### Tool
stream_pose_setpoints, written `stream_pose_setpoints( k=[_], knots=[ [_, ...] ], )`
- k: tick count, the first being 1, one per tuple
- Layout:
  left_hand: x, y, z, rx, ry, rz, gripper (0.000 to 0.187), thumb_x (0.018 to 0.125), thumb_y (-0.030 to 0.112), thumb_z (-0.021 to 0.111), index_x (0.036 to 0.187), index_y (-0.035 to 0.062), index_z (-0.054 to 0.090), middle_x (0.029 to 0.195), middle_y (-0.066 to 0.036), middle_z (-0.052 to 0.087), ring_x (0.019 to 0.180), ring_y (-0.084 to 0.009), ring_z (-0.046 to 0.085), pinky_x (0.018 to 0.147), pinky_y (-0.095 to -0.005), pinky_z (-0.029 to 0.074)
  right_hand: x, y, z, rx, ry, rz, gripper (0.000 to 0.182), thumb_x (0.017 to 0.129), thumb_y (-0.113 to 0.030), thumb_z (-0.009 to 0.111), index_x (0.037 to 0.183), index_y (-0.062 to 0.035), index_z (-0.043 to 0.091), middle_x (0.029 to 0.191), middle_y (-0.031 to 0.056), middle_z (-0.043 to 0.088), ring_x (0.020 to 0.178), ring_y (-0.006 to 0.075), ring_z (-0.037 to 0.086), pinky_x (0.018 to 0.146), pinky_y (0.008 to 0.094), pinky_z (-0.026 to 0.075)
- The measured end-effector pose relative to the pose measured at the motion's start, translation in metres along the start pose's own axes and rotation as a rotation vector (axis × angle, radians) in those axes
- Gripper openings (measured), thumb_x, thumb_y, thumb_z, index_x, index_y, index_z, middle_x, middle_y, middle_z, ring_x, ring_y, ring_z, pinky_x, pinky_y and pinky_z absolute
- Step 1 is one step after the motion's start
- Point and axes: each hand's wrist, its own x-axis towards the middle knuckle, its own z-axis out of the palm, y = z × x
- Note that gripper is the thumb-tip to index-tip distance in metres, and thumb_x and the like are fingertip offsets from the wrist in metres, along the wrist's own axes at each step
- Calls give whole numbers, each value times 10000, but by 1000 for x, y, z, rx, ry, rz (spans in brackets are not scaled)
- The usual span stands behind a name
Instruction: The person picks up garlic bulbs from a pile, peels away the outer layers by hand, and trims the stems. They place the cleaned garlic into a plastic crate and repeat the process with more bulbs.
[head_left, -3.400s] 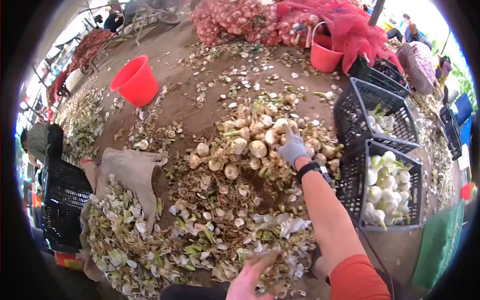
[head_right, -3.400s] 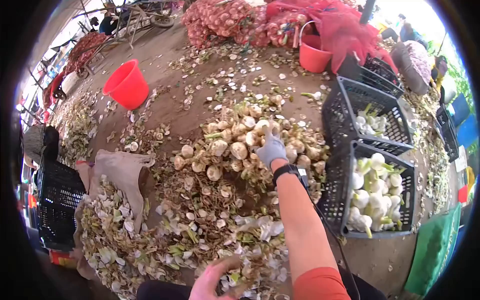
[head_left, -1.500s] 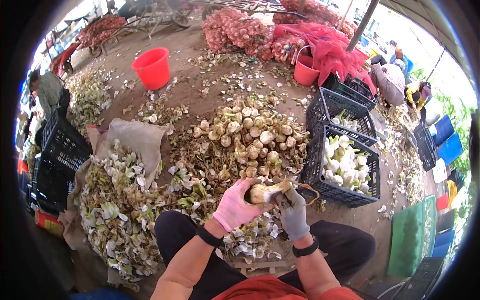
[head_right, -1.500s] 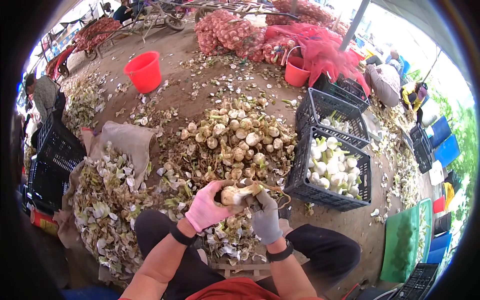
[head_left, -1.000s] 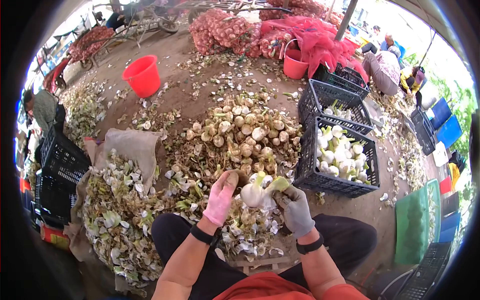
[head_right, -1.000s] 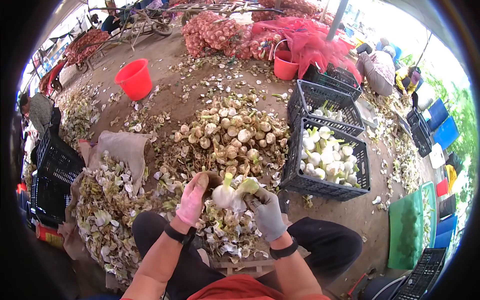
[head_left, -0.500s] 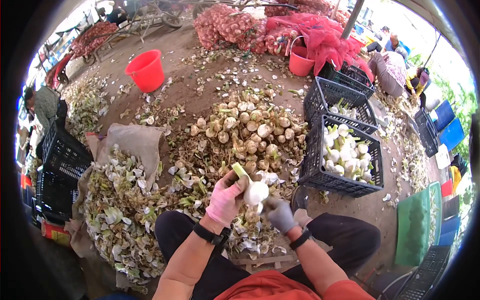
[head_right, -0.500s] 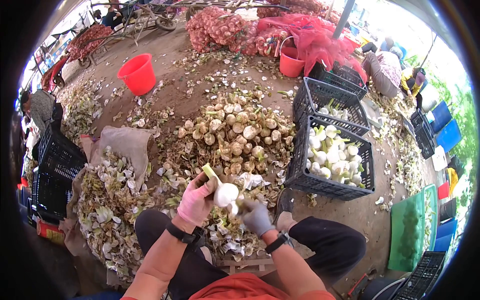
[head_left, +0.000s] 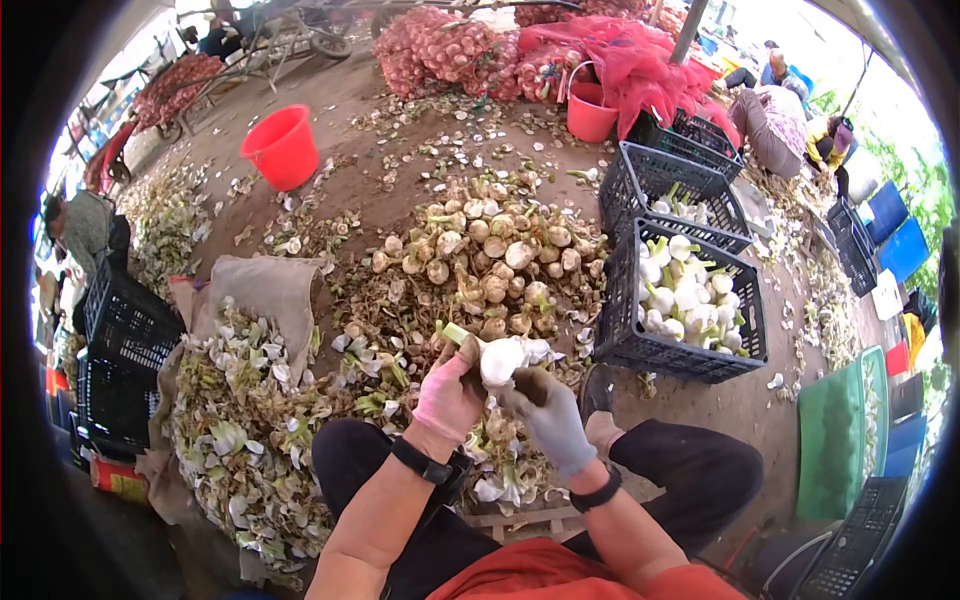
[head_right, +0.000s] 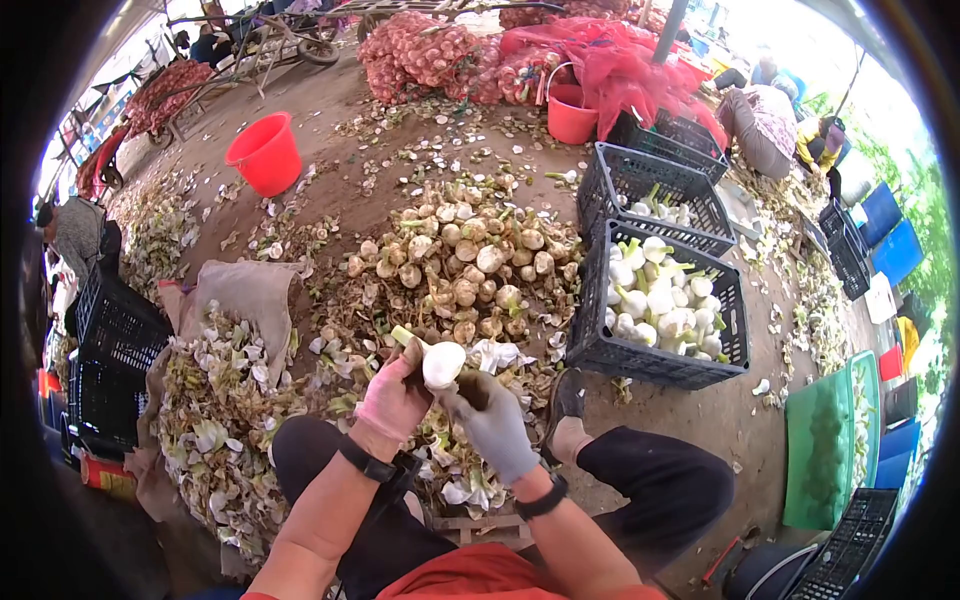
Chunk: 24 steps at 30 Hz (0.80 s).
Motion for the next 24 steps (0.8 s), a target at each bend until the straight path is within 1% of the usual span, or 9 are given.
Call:
stream_pose_setpoints(
  k=[4, 7, 9, 11, 14, 18, 21, 23, 24],
  knots=[
    [13, 1, -14, 10, 58, 84, 196, 981, 159, 500, 1130, 42, 552, 1120, -109, 627, 1068, -248, 604, 948, -381, 509, -22, -11, 0, 94, -301, -87, 29, 859, 15, 608, 862, -8, 624, 799, 38, 639, 730, 71, 584, 640, 226, 471],
    [21, -6, -26, -28, 112, 88, 165, 979, 133, 506, 1109, 44, 553, 1087, -95, 628, 1042, -226, 611, 929, -381, 517, -39, 6, -17, -332, -441, -84, 337, 794, 81, 561, 1110, -31, 595, 977, 134, 654, 971, 183, 615, 842, 293, 485],
    [20, -9, -21, 22, 109, 45, 160, 971, 122, 521, 1110, 50, 555, 1061, -88, 627, 1019, -220, 615, 915, -378, 523, -30, 45, -46, -1195, -182, -152, 546, 783, 62, 577, 1307, -54, 477, 1260, 202, 527, 1190, 246, 505, 987, 340, 420],
    [18, -18, -19, 65, 77, 57, 149, 952, 67, 534, 1099, 49, 553, 1056, -63, 624, 1002, -211, 617, 890, -375, 529, -24, 46, -62, -1162, -102, -69, 691, 790, -5, 660, 1406, -54, 351, 1409, 201, 374, 1287, 278, 403, 1053, 365, 365],
    [-2, -36, 31, 330, 2, -21, 215, 935, 95, 568, 1141, 38, 546, 1096, -91, 611, 1016, -240, 610, 910, -360, 511, -19, 41, -56, 150, -23, -60, 816, 790, -111, 766, 1426, -4, 266, 1372, 142, 415, 1264, 223, 416, 1035, 360, 394],
    [6, -61, 33, 339, -89, -108, 214, 895, 144, 650, 1068, 33, 594, 1080, -104, 641, 1030, -220, 602, 959, -366, 476, 0, 18, -85, 248, 52, -28, 548, 842, -55, 698, 1320, -37, 431, 1131, 43, 590, 989, 124, 591, 811, 264, 525],
    [22, -33, 45, 222, 3, 9, 177, 900, 196, 654, 1020, 72, 613, 1050, -81, 669, 1049, -223, 611, 953, -365, 476, 11, -11, -148, 68, 448, -142, 328, 856, -22, 657, 1152, -24, 516, 986, 45, 599, 795, 98, 577, 639, 234, 507],
    [28, -22, 30, 202, 14, 87, 163, 932, 229, 606, 991, 79, 629, 1039, -53, 668, 1058, -226, 610, 964, -378, 469, 30, 3, -240, 574, 326, -420, 238, 925, -52, 566, 1159, -23, 531, 1027, 79, 620, 898, 151, 626, 770, 258, 540],
    [25, -17, 32, 222, 48, 96, 146, 931, 222, 607, 998, 95, 630, 1038, -46, 669, 1054, -218, 612, 957, -380, 473, 32, -18, -268, 690, 572, -311, 204, 951, -85, 522, 1147, -34, 543, 1052, 99, 623, 960, 194, 634, 835, 299, 556]
  ],
)
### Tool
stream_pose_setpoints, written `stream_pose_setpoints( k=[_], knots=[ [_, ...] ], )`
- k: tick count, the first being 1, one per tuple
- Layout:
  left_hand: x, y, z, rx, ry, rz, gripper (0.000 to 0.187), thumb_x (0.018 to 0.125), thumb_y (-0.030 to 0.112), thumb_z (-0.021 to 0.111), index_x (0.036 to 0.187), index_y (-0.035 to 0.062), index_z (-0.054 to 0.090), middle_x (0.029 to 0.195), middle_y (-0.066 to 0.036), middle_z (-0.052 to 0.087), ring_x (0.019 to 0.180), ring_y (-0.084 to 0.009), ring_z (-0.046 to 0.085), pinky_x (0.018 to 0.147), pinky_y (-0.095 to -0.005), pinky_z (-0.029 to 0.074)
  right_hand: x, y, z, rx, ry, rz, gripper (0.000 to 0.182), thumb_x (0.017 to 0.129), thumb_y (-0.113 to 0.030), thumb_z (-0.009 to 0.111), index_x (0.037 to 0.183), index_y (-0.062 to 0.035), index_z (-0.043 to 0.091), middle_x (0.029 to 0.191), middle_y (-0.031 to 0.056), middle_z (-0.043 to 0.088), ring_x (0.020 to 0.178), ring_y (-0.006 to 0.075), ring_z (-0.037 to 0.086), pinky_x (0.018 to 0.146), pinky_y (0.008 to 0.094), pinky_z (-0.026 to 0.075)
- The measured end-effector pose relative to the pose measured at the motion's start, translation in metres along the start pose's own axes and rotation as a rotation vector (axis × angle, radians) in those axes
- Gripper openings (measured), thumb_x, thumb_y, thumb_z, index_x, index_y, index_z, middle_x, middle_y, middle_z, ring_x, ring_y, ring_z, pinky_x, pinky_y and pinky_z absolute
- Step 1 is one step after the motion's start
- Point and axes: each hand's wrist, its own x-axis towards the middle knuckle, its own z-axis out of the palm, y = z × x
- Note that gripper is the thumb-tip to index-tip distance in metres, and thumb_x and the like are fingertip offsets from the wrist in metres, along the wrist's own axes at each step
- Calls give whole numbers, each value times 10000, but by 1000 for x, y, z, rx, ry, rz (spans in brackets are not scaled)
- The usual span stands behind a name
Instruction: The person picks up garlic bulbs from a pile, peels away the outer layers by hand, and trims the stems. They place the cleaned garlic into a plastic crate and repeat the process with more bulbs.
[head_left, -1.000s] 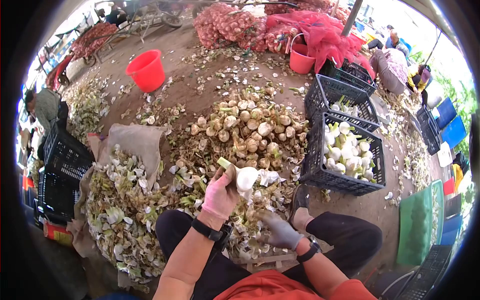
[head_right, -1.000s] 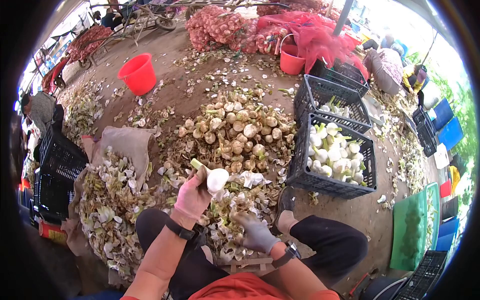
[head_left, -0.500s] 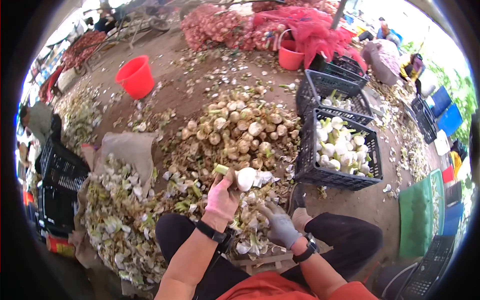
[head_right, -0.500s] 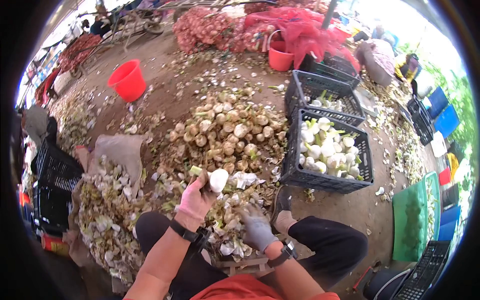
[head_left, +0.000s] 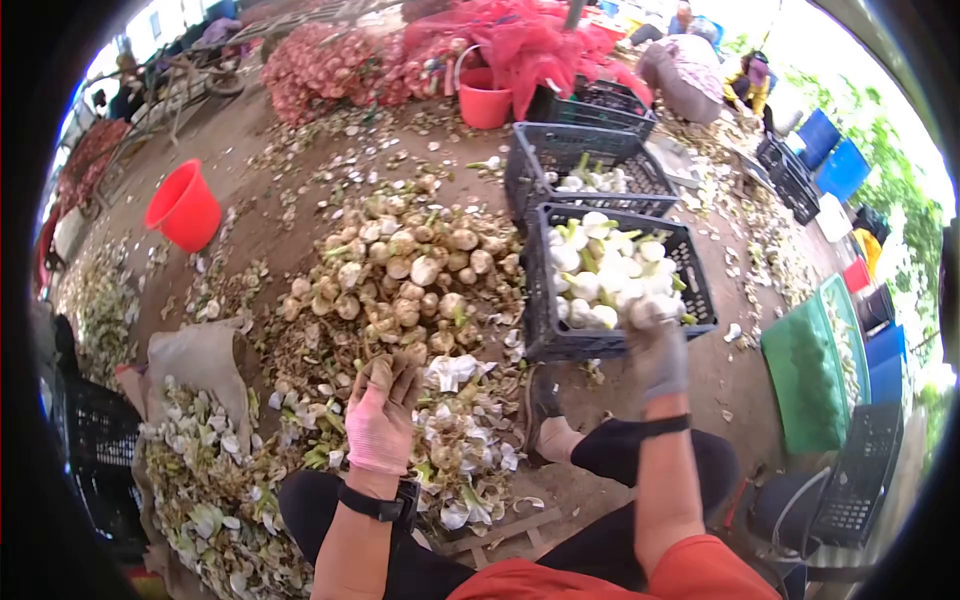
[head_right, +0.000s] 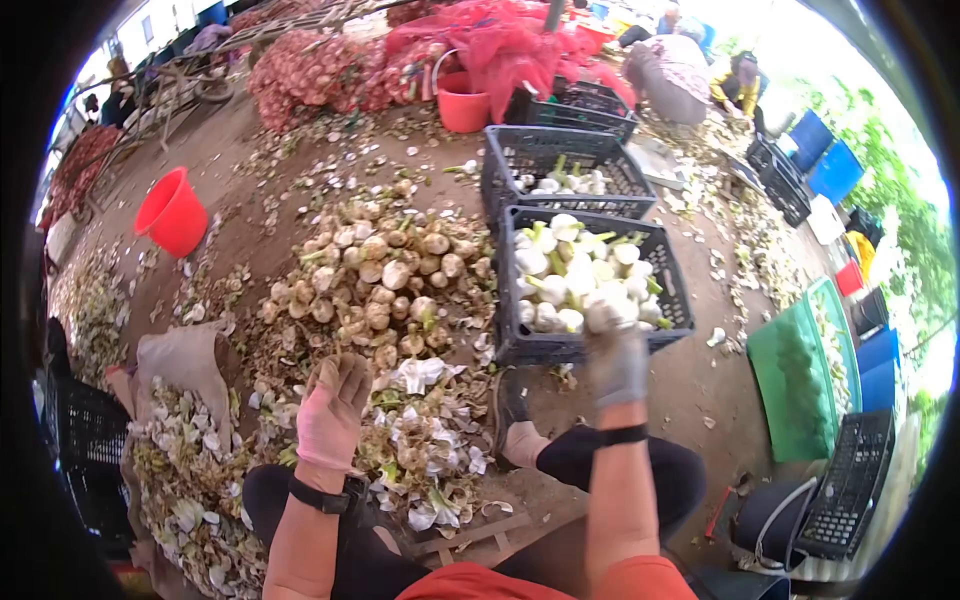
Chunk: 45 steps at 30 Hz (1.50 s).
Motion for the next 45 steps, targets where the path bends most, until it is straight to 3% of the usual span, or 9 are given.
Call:
stream_pose_setpoints(
  k=[5, 9, 11, 17, 18, 23, 29, 37, 45],
  knots=[
    [-9, 8, 6, 34, 50, -40, 153, 930, 208, 606, 1033, 95, 615, 1011, -33, 661, 995, -207, 621, 904, -377, 492, 39, 23, -2, -1, 85, 98, 239, 963, -175, 537, 1174, -65, 554, 1005, 78, 667, 932, 230, 642, 804, 319, 531],
    [-10, 11, 7, 78, 133, -13, 177, 930, 200, 593, 1038, 59, 586, 1001, -69, 639, 954, -223, 617, 884, -375, 492, 10, 147, 48, -698, -360, 363, 293, 920, -124, 578, 1180, 12, 567, 1025, 133, 675, 955, 216, 641, 807, 319, 521],
    [-8, 14, 5, 158, 145, -37, 183, 920, 199, 598, 1028, 54, 573, 998, -91, 635, 940, -226, 614, 886, -375, 486, 26, 227, 35, -1310, -544, 108, 314, 871, -119, 619, 1167, -18, 598, 1036, 151, 687, 946, 259, 654, 811, 340, 517],
    [-4, 24, 0, 230, 256, -160, 152, 901, 110, 589, 1023, 21, 577, 1001, -124, 641, 967, -256, 625, 919, -410, 487, 60, 360, 51, -1630, -175, -116, 349, 795, -184, 628, 1133, -100, 636, 1047, 201, 662, 1016, 381, 603, 888, 429, 475],
    [-2, 26, -1, 263, 265, -172, 161, 896, 105, 591, 1033, 20, 578, 998, -122, 642, 964, -244, 626, 923, -393, 486, 67, 355, 61, -1639, -265, 177, 377, 784, -194, 653, 1142, -79, 638, 1033, 211, 667, 976, 392, 616, 851, 435, 485],
    [9, 39, -19, 575, 184, -177, 289, 856, 77, 633, 1126, -3, 568, 1086, -110, 623, 1003, -207, 614, 955, -334, 468, 25, 329, 66, -1228, -364, 299, 327, 828, -224, 708, 1044, 16, 654, 927, 125, 695, 763, 205, 635, 704, 313, 497],
    [6, 23, -33, 1499, -75, 225, 669, 687, -30, 704, 1313, 58, 486, 1346, -161, 443, 1262, -312, 437, 1058, -342, 376, -67, 217, 125, -559, -491, 563, 299, 914, -329, 640, 933, -30, 646, 743, -22, 596, 640, 56, 519, 584, 219, 415],
    [-21, 12, -7, 1243, -97, 635, 612, 629, -110, 709, 1201, 22, 533, 1196, -142, 551, 1106, -286, 556, 972, -343, 447, -116, 168, 152, -291, -425, 422, 263, 922, -244, 639, 1058, -19, 631, 916, -12, 636, 799, 56, 555, 698, 214, 446],
    [-32, 14, -18, 1068, -118, 402, 629, 702, -12, 787, 1263, 2, 503, 1207, -100, 567, 1077, -189, 579, 950, -285, 466, -135, 130, 154, -556, -577, 295, 182, 943, -110, 587, 1077, 9, 621, 915, -22, 626, 801, 42, 531, 700, 211, 447]
  ],
)
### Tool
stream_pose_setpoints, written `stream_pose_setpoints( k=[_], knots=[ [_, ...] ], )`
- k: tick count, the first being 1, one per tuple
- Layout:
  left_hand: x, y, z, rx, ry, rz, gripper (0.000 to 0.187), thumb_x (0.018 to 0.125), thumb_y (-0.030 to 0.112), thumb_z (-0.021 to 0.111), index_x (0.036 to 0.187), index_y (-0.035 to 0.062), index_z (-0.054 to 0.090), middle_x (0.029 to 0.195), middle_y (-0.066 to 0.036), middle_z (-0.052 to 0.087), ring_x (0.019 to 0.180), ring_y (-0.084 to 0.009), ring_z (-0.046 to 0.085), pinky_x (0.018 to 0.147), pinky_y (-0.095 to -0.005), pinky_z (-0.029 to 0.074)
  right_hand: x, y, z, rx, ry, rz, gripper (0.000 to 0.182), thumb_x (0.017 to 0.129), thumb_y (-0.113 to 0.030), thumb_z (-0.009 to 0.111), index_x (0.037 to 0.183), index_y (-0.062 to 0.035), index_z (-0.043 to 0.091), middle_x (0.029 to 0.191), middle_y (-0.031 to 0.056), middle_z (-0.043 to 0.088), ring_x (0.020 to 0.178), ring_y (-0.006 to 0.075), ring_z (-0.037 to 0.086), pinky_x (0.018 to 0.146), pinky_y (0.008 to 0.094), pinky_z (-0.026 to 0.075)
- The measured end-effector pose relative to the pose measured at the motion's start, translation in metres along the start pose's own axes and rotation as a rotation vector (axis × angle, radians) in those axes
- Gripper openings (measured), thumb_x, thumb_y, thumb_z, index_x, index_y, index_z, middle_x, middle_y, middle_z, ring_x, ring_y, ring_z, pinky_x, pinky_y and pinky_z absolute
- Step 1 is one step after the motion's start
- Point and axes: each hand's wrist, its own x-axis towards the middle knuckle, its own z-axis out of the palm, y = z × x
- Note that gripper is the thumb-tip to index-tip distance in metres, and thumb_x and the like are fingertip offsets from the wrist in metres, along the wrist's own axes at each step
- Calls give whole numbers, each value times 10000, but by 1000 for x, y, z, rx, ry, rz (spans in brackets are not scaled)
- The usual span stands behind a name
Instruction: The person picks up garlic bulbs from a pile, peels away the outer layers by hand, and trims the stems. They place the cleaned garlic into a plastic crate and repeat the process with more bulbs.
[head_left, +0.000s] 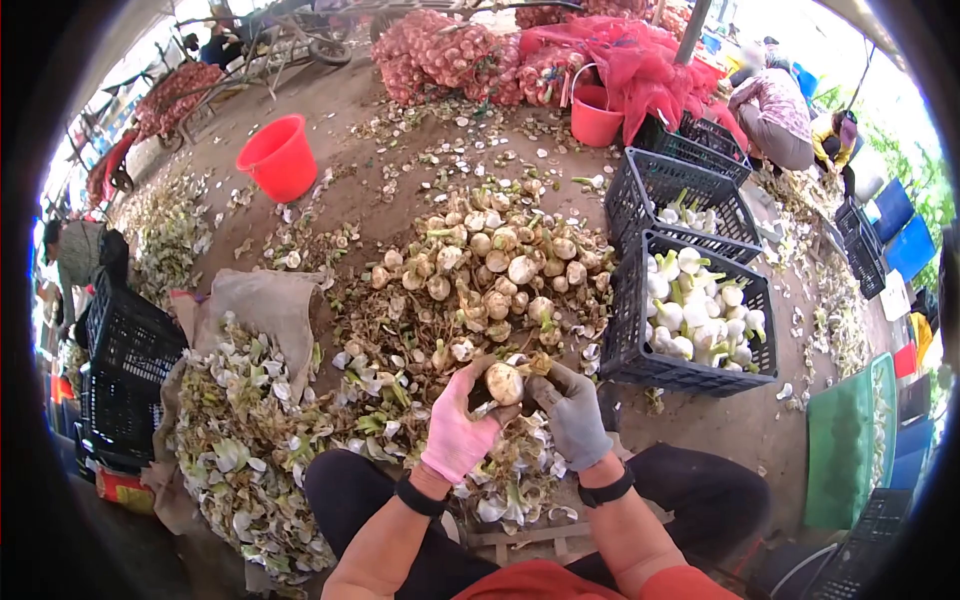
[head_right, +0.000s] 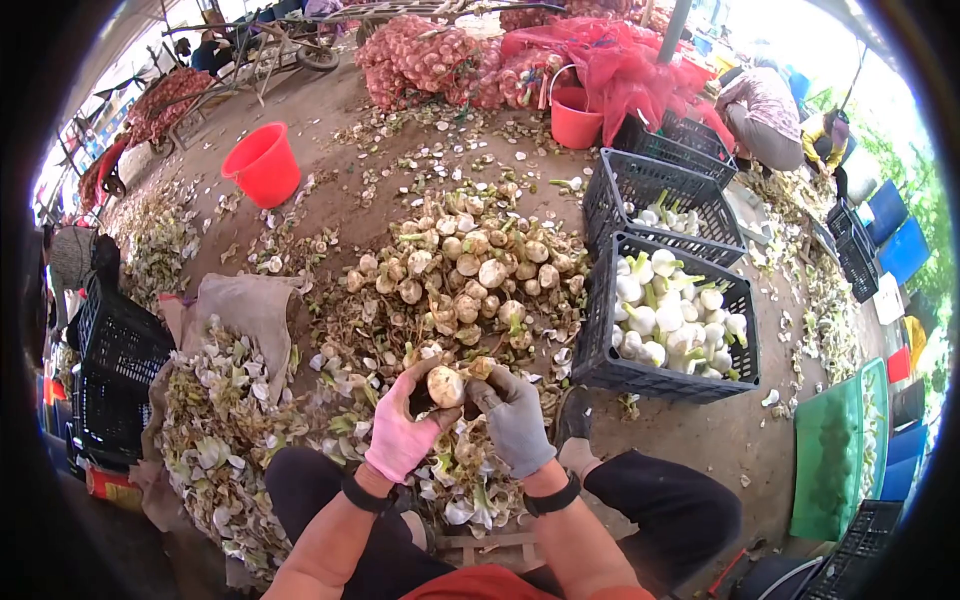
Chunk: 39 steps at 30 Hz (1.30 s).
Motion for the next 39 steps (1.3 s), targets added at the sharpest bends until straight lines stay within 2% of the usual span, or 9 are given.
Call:
stream_pose_setpoints(
  k=[5, 8, 13, 20, 23, 28, 30, 31, 39],
  knots=[
    [-1, 0, -8, -868, -62, -350, 522, 899, 304, 659, 1287, 4, 480, 1138, -90, 604, 1036, -199, 607, 881, -351, 520, -7, -2, 0, -91, 22, -11, 140, 929, -19, 565, 1038, 23, 642, 826, -16, 632, 728, 37, 530, 646, 213, 451],
    [0, 0, -18, -931, -143, -479, 590, 921, 404, 600, 1323, 5, 436, 1087, -87, 623, 980, -201, 625, 831, -373, 533, -9, 5, 10, -117, 5, -91, 159, 923, 4, 562, 1061, 22, 640, 853, -5, 649, 732, 37, 548, 623, 212, 455],
    [-4, 17, -10, -690, -67, -179, 655, 821, 161, 758, 1341, -13, 400, 1138, -111, 612, 1024, -177, 606, 912, -298, 491, -19, -15, 10, -124, -15, 10, 169, 898, 70, 524, 1016, 31, 639, 875, 30, 664, 711, 66, 576, 626, 211, 456],
    [-6, 12, -19, -854, -219, -317, 711, 794, 254, 780, 1343, -20, 421, 1235, -117, 567, 1123, -224, 582, 923, -340, 507, 1, -18, -2, -766, 119, -413, 145, 849, 56, 559, 957, 14, 645, 791, 97, 634, 683, 152, 598, 630, 249, 455],
    [-12, 20, -18, -891, -360, -406, 687, 820, 227, 751, 1368, -5, 408, 1267, -106, 549, 1155, -222, 561, 956, -340, 480, 21, -13, -14, -934, 268, -390, 179, 742, -23, 612, 913, -31, 662, 887, 166, 626, 863, 346, 609, 752, 394, 476],
    [-14, 14, -17, -1018, -412, -460, 613, 837, 141, 693, 1367, 9, 412, 1292, -95, 522, 1177, -204, 529, 979, -361, 447, 21, 17, -49, -1062, 77, -326, 290, 801, 10, 582, 1082, -40, 631, 1003, 170, 613, 921, 315, 607, 805, 386, 484],
    [-8, 12, -16, -970, -341, -471, 601, 826, 142, 695, 1346, 11, 424, 1247, -86, 539, 1124, -199, 551, 942, -332, 459, -5, -10, -37, -403, -110, -164, 382, 819, 47, 575, 1190, -44, 595, 1067, 156, 608, 971, 265, 609, 828, 348, 486],
    [-8, 18, -15, -895, -300, -497, 599, 820, 168, 711, 1326, 11, 434, 1193, -81, 556, 1084, -193, 562, 901, -304, 469, -14, -26, -30, -348, -122, -136, 406, 811, 47, 619, 1207, -42, 604, 1058, 136, 627, 1003, 230, 608, 838, 313, 483],
    [-8, 11, -8, -825, -291, -476, 638, 796, 290, 772, 1278, 5, 467, 1125, -75, 587, 1017, -187, 597, 888, -348, 503, -25, -37, -15, -707, -95, -275, 260, 801, -3, 672, 1060, -18, 678, 965, 151, 673, 869, 281, 653, 775, 334, 502]
  ],
)
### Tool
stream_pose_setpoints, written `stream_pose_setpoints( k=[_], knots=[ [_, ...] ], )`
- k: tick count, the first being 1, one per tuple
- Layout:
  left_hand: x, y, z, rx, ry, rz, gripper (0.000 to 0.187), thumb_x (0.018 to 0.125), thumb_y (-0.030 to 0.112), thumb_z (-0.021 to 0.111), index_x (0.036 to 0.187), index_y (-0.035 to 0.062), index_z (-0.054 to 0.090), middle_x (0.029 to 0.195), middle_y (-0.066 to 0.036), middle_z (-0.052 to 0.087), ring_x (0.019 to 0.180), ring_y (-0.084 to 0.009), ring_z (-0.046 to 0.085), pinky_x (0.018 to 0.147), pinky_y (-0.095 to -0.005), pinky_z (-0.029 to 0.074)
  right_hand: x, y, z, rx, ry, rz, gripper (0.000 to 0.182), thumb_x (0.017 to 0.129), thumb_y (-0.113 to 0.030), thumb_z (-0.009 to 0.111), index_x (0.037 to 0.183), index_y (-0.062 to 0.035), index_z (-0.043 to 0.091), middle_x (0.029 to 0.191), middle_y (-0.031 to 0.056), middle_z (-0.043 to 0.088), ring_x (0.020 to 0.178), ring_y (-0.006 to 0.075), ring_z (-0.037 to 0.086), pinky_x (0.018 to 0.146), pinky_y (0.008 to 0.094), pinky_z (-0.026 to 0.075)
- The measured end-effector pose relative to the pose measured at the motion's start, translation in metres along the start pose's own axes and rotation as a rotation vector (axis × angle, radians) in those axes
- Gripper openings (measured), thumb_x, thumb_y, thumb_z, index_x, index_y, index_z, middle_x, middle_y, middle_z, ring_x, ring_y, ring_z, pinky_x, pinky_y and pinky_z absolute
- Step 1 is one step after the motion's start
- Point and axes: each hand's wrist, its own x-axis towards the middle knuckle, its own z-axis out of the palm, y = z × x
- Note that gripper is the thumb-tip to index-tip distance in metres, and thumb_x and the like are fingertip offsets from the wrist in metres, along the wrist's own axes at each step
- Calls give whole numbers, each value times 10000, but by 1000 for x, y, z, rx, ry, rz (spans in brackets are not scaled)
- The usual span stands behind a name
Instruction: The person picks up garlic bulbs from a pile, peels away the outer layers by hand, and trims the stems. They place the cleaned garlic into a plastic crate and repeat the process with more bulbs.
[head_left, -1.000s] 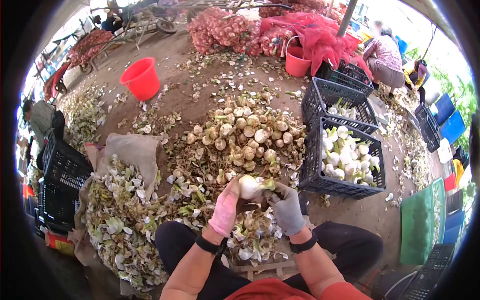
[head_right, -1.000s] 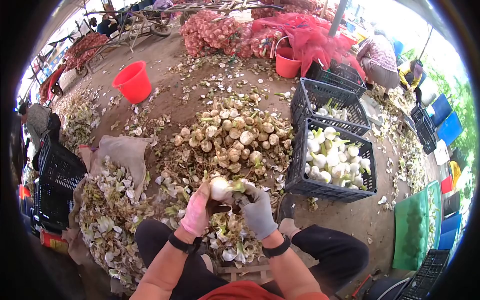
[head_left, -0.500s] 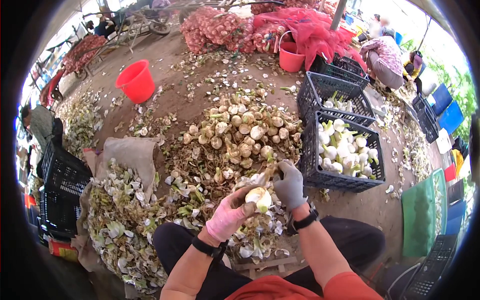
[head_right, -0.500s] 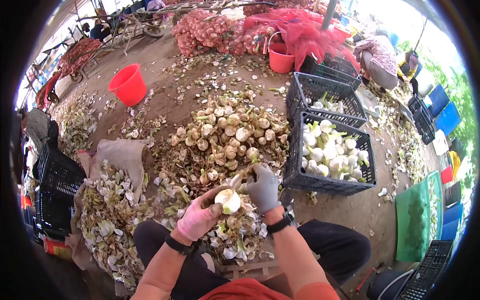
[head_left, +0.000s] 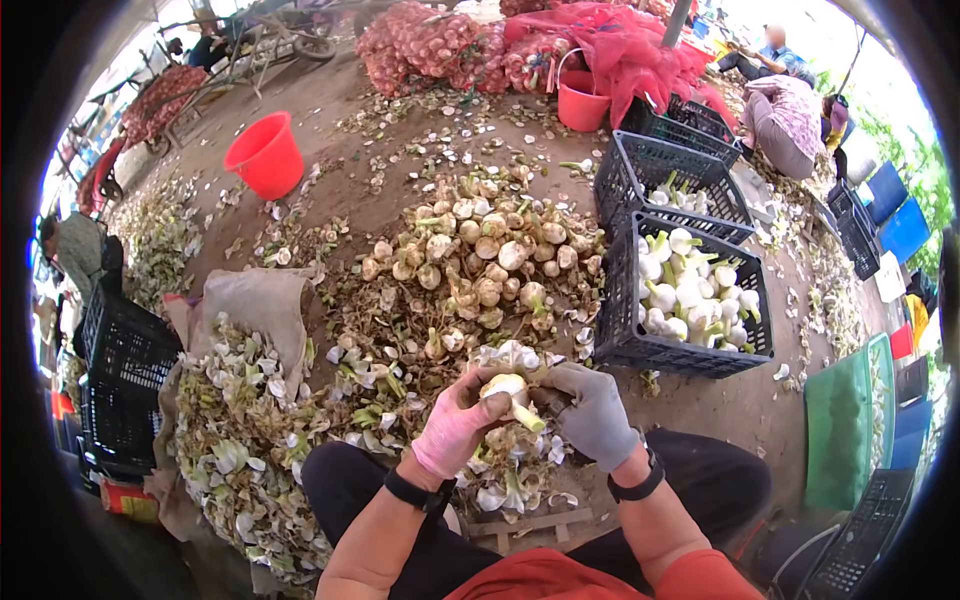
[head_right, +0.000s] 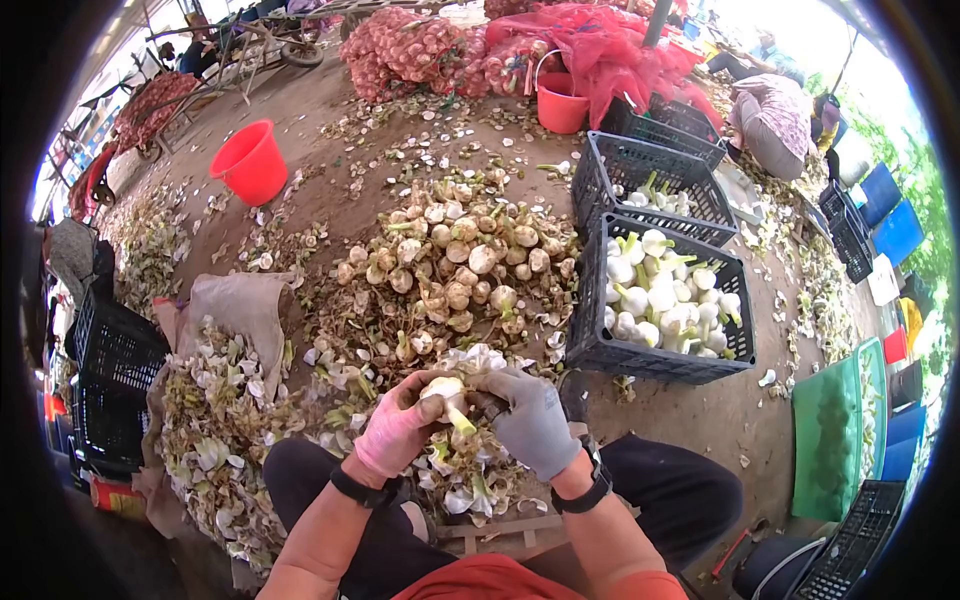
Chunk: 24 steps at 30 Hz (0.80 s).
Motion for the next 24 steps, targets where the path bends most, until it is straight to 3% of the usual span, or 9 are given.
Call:
stream_pose_setpoints(
  k=[3, 5, 9, 12, 15, 17, 19, 23, 24],
  knots=[
    [1, -5, 0, -55, 20, -21, 640, 793, 310, 774, 1260, -6, 471, 1110, -80, 593, 1000, -192, 610, 872, -366, 516, -1, -4, 0, -114, 47, -54, 227, 756, 13, 689, 983, 3, 687, 841, 134, 669, 753, 233, 661, 682, 302, 506],
    [1, -6, -3, -48, 49, -57, 602, 810, 291, 758, 1245, -14, 475, 1129, -91, 591, 1019, -200, 607, 883, -371, 512, -1, -10, 4, -286, 29, -13, 152, 775, -54, 653, 923, -22, 658, 872, 152, 648, 769, 340, 638, 669, 383, 503],
    [0, -8, -6, -74, 67, -107, 586, 835, 262, 724, 1271, -23, 456, 1157, -107, 585, 1017, -205, 612, 893, -371, 509, 6, 2, 6, -358, 42, -94, 133, 718, 23, 620, 847, -9, 626, 766, 155, 617, 682, 316, 619, 596, 356, 479],
    [2, -9, -9, -178, -52, -190, 591, 856, 227, 688, 1312, -34, 418, 1164, -112, 587, 1001, -204, 620, 888, -350, 509, 14, 20, 5, -318, 96, -61, 97, 790, -123, 629, 827, -48, 579, 788, 145, 607, 748, 358, 614, 633, 436, 479],
    [-1, 1, -4, -102, -288, -215, 730, 816, 352, 706, 1351, -25, 382, 1133, -115, 598, 1021, -205, 612, 907, -318, 480, 21, 79, 14, -549, -58, 51, 86, 810, -141, 594, 832, -58, 585, 785, 144, 614, 754, 363, 617, 651, 460, 481],
    [-4, 4, 0, 8, -206, -145, 797, 765, 418, 747, 1338, -13, 399, 1102, -92, 602, 996, -191, 607, 904, -310, 470, 3, 110, 19, -584, -308, 186, 218, 791, -98, 579, 1001, -104, 637, 1061, 143, 618, 998, 353, 593, 834, 441, 488],
    [-4, 6, -1, 10, -152, -94, 705, 761, 347, 770, 1282, -3, 450, 1112, -99, 597, 999, -186, 603, 895, -309, 476, -10, 102, 18, -547, -307, 140, 392, 771, -72, 606, 1158, -136, 610, 1237, 153, 547, 1126, 372, 531, 949, 421, 450],
    [3, -5, -13, 167, -8, -58, 591, 753, 280, 794, 1194, 0, 517, 1068, -90, 613, 972, -163, 598, 867, -295, 480, -22, 64, 14, -297, -4, 91, 534, 757, -41, 652, 1274, -106, 534, 1298, 161, 515, 1177, 344, 518, 990, 393, 433],
    [5, -6, -12, 312, 59, -55, 554, 753, 271, 799, 1159, -3, 540, 1040, -83, 622, 959, -148, 591, 856, -288, 477, -25, 54, 18, 86, -29, 196, 570, 755, -41, 670, 1298, -75, 501, 1307, 158, 511, 1189, 311, 514, 1003, 379, 422]
  ],
)
